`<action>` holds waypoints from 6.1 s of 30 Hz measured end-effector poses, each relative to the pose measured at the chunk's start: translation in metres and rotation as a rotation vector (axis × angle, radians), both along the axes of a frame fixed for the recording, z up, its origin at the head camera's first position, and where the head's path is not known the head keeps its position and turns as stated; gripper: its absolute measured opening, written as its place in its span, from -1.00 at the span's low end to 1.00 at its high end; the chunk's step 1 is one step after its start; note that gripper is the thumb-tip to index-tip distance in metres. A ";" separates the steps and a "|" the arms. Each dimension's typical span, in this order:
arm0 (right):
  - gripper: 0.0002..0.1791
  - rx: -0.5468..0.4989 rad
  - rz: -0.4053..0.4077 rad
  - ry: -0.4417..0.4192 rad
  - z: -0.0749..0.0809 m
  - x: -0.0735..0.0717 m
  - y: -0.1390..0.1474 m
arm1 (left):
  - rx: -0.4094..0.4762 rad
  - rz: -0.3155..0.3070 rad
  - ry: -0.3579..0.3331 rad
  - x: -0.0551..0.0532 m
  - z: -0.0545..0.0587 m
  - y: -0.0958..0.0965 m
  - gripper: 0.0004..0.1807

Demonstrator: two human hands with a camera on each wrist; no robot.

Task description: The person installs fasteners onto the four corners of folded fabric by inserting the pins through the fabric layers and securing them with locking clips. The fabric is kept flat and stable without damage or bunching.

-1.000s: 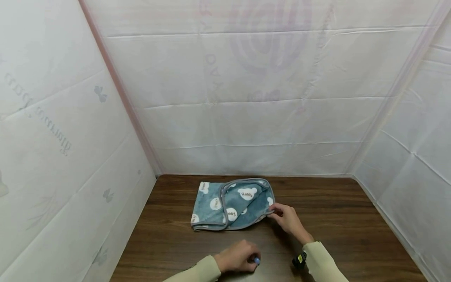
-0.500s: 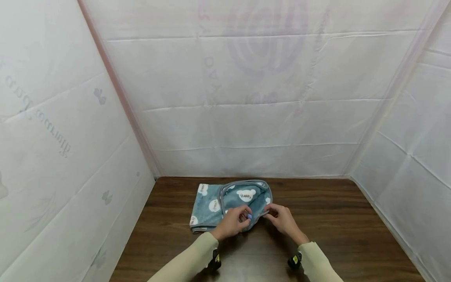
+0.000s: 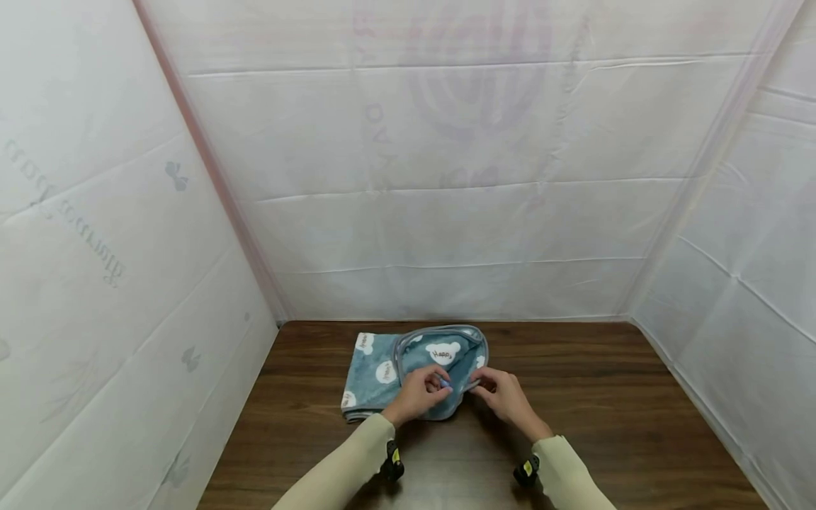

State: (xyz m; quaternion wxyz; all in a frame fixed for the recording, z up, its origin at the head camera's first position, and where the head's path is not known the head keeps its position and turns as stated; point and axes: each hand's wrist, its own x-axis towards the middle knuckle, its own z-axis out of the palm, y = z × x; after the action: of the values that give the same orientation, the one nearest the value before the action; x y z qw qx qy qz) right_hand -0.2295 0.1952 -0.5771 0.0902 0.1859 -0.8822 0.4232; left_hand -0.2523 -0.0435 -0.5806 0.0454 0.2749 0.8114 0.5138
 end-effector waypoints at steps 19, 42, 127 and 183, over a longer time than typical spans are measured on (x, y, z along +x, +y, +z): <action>-0.79 0.011 0.059 0.014 0.006 -0.005 -0.010 | -0.046 0.075 0.048 -0.009 0.008 0.007 -0.79; -0.80 0.020 0.047 0.020 0.006 -0.005 -0.011 | -0.039 0.044 0.090 -0.010 0.008 0.008 -0.79; -0.63 0.306 0.147 0.053 -0.023 0.018 0.056 | 0.051 0.159 0.198 -0.008 0.010 -0.035 -0.87; -0.69 0.308 -0.175 0.062 -0.028 0.014 0.092 | -0.161 0.146 0.694 -0.007 0.018 0.024 -0.75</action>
State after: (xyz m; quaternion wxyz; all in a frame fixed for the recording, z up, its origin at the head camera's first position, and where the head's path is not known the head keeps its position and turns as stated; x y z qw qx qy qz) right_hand -0.2156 0.2873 -0.6050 0.1242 0.1332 -0.9461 0.2677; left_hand -0.2596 -0.0192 -0.5626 -0.2483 0.3697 0.8338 0.3263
